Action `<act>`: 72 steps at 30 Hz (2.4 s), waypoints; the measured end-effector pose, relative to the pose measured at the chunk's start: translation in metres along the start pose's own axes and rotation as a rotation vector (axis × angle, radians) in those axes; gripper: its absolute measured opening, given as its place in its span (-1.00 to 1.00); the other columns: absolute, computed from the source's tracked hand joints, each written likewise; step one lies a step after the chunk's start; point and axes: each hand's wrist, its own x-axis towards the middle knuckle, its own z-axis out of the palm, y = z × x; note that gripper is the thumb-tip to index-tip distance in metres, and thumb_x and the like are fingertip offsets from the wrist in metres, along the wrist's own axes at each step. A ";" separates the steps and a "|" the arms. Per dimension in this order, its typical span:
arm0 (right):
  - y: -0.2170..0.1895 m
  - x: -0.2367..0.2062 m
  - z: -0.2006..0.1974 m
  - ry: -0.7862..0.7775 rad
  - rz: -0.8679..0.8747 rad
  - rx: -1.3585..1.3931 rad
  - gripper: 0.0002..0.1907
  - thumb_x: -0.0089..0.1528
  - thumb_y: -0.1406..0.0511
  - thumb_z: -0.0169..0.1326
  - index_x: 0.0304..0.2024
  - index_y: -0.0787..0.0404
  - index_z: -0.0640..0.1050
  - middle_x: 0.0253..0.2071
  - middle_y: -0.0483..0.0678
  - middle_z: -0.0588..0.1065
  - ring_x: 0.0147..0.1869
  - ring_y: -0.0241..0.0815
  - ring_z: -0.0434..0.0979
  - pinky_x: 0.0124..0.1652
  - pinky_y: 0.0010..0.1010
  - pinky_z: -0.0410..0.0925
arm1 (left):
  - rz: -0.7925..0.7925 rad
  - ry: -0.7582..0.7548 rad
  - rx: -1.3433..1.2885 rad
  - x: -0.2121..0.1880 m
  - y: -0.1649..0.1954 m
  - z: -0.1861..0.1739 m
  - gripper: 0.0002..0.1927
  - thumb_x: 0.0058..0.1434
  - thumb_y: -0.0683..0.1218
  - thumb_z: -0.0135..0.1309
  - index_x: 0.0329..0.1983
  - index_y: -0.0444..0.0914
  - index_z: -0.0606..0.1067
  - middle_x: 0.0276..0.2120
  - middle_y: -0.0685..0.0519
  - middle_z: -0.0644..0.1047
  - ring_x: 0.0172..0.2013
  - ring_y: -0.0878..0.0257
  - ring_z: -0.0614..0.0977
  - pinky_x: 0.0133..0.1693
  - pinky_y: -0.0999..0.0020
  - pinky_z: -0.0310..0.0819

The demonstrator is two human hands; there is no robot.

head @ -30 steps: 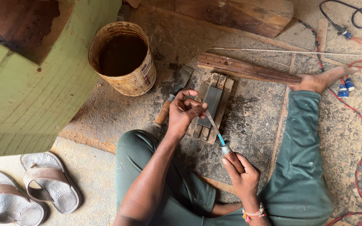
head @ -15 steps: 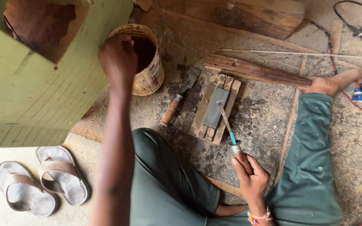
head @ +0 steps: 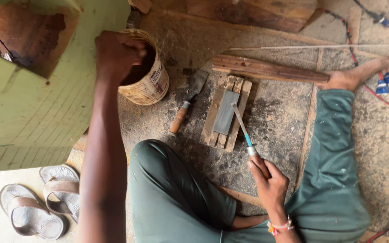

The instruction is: The person sharpens a metal blade and a chisel by rubbing their edges against a whetstone, periodically dipping the tools into a bucket of water.

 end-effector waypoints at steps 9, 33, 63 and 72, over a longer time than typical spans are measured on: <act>0.002 0.004 -0.001 -0.080 0.105 -0.002 -0.72 0.21 0.18 0.26 -0.08 0.15 0.71 -0.58 -0.24 0.54 -0.55 -0.52 0.35 -0.56 -0.55 0.17 | 0.036 -0.357 -0.100 -0.074 0.052 0.173 -0.88 0.22 -0.15 0.21 -0.20 -0.16 0.68 -0.27 0.03 0.71 -0.41 0.34 0.77 -0.27 0.44 0.65; 0.043 0.009 -0.004 -0.807 0.434 1.026 -0.35 0.27 -0.02 0.08 -0.01 0.51 0.48 -0.49 0.02 0.47 -0.52 -0.12 0.47 -0.52 -0.34 0.33 | -0.118 -0.470 -0.946 -0.188 0.082 0.210 -0.66 0.22 -0.30 0.18 0.08 -0.37 0.56 -0.11 -0.02 0.69 -0.15 0.30 0.74 -0.10 0.34 0.74; 0.053 -0.006 -0.014 -1.266 0.576 1.171 -0.19 0.17 -0.22 0.13 -0.32 0.52 0.50 -0.65 0.01 0.37 -0.70 -0.19 0.34 -0.67 -0.45 0.20 | -0.125 -0.483 -1.299 -0.190 0.091 0.164 -0.87 0.24 -0.31 0.26 -0.15 -0.38 0.61 -0.30 -0.03 0.67 -0.29 0.31 0.70 -0.21 0.40 0.65; 0.058 -0.007 -0.015 -1.259 0.577 1.141 -0.18 0.16 -0.23 0.17 -0.34 0.52 0.50 -0.68 0.01 0.37 -0.71 -0.21 0.34 -0.69 -0.46 0.22 | -0.131 -0.524 -1.319 -0.183 0.087 0.158 -0.84 0.27 -0.16 0.31 -0.30 -0.37 0.59 -0.39 -0.02 0.64 -0.39 0.32 0.66 -0.30 0.42 0.57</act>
